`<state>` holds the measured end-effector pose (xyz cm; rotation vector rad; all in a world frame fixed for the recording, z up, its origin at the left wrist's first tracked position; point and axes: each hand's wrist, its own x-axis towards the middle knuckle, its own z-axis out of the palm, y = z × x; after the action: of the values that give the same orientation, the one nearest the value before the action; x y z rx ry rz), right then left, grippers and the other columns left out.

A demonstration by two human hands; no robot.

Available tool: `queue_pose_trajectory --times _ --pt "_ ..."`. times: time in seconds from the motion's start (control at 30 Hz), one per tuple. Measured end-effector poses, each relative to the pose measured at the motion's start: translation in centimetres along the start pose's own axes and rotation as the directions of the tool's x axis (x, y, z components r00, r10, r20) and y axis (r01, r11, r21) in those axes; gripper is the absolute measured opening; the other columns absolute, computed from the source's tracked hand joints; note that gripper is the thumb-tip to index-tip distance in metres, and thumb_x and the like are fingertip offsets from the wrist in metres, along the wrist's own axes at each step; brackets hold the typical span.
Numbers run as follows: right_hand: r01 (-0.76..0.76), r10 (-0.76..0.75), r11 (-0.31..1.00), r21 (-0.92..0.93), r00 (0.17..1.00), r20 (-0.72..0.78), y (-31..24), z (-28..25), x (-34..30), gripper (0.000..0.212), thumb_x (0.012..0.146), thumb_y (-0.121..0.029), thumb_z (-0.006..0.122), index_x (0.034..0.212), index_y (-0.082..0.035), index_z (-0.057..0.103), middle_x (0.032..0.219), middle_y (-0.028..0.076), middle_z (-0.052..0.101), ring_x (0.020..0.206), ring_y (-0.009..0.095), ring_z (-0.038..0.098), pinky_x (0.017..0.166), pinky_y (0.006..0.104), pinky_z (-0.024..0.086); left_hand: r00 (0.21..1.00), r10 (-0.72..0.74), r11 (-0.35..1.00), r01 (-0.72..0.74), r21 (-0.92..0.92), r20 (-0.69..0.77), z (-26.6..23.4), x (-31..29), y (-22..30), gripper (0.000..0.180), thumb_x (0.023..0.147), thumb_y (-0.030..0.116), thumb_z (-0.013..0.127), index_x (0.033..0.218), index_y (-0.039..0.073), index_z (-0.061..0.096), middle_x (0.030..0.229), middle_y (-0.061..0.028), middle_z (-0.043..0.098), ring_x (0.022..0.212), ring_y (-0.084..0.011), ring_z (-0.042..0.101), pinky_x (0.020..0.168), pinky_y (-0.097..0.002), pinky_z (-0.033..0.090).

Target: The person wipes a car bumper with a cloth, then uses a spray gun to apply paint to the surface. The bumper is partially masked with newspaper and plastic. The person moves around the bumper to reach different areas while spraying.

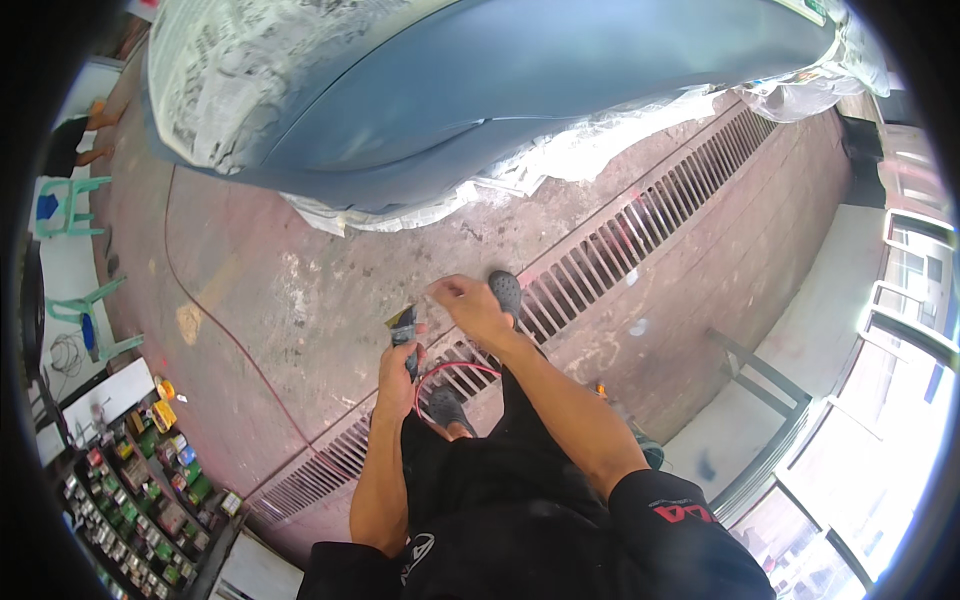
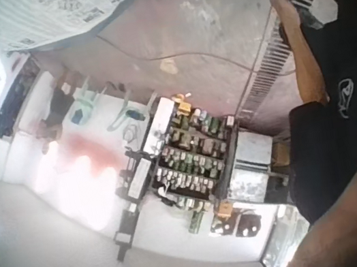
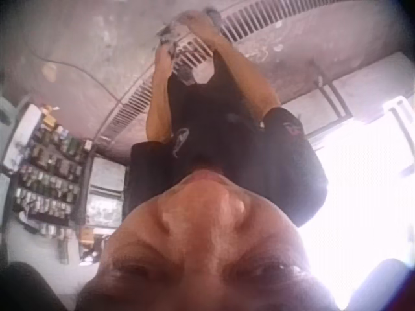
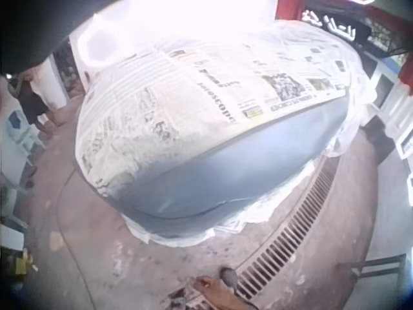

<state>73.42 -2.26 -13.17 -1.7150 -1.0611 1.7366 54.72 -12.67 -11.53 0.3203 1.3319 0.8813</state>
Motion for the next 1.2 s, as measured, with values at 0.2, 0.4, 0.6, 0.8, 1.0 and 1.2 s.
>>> queue_pose_trajectory --times 0.2,0.4,0.6,0.8,1.0,1.2 --pt "-0.144 0.131 0.988 -0.048 0.971 -0.200 2.8 -4.8 6.6 0.050 0.105 -0.040 0.068 0.124 0.005 0.077 0.101 0.015 0.081 0.097 0.023 0.075 0.090 0.0372 0.056 0.982 -0.001 0.984 -0.033 0.176 0.187 2.5 8.0 4.6 0.036 0.104 0.027 0.064 0.127 0.000 0.071 0.104 -0.0032 0.068 0.087 -0.0116 0.055 0.081 -0.0290 0.043" --pt "-0.017 0.004 0.999 -0.030 0.915 -0.404 7.4 -5.5 12.6 0.045 0.107 -0.038 0.065 0.122 0.003 0.078 0.097 0.018 0.080 0.091 0.024 0.074 0.087 0.0380 0.056 0.940 -0.185 0.753 -0.051 0.656 0.286 -5.8 27.0 -13.2 0.041 0.101 0.027 0.059 0.126 -0.001 0.074 0.107 -0.0195 0.071 0.096 -0.0287 0.065 0.086 -0.0426 0.051" --pt "0.204 -0.296 0.948 -0.244 0.848 -0.439 5.5 -4.6 13.9 0.035 0.110 -0.031 0.070 0.122 0.001 0.079 0.091 0.013 0.076 0.071 0.014 0.060 0.066 0.0338 0.050 0.955 0.054 0.133 -0.297 0.946 0.292 -5.3 32.9 -23.3 0.050 0.103 0.032 0.056 0.148 0.016 0.070 0.117 -0.0267 0.069 0.110 -0.0501 0.068 0.101 -0.0603 0.054" --pt "0.371 -0.491 0.871 -0.321 0.674 -0.552 3.9 -7.4 12.1 0.023 0.110 -0.016 0.070 0.122 0.003 0.078 0.088 0.008 0.074 0.068 0.009 0.053 0.062 0.0296 0.046 0.825 0.030 0.226 -0.555 0.801 0.564 -0.8 38.2 -21.6 0.051 0.105 0.038 0.059 0.149 0.014 0.067 0.124 -0.0250 0.066 0.115 -0.0452 0.067 0.103 -0.0545 0.053" --pt "0.563 -0.513 0.804 -0.193 0.492 -0.703 5.4 -7.1 6.6 0.026 0.115 -0.019 0.066 0.120 0.004 0.077 0.102 0.005 0.076 0.093 0.011 0.067 0.082 0.0258 0.053 0.577 -0.186 0.715 -0.475 0.513 0.795 5.2 36.1 -9.7 0.055 0.108 0.042 0.064 0.143 0.001 0.067 0.121 -0.0129 0.068 0.106 -0.0257 0.066 0.098 -0.0414 0.052" --pt "0.692 -0.501 0.716 -0.092 0.418 -0.758 2.9 -3.9 5.6 0.029 0.114 -0.024 0.068 0.119 0.003 0.078 0.092 0.003 0.073 0.081 0.009 0.063 0.071 0.0258 0.049 0.678 -0.471 0.722 -0.071 0.688 0.565 -2.3 44.0 -12.5 0.037 0.108 0.028 0.057 0.122 -0.003 0.071 0.111 -0.0130 0.072 0.086 -0.0225 0.066 0.087 -0.0409 0.054"
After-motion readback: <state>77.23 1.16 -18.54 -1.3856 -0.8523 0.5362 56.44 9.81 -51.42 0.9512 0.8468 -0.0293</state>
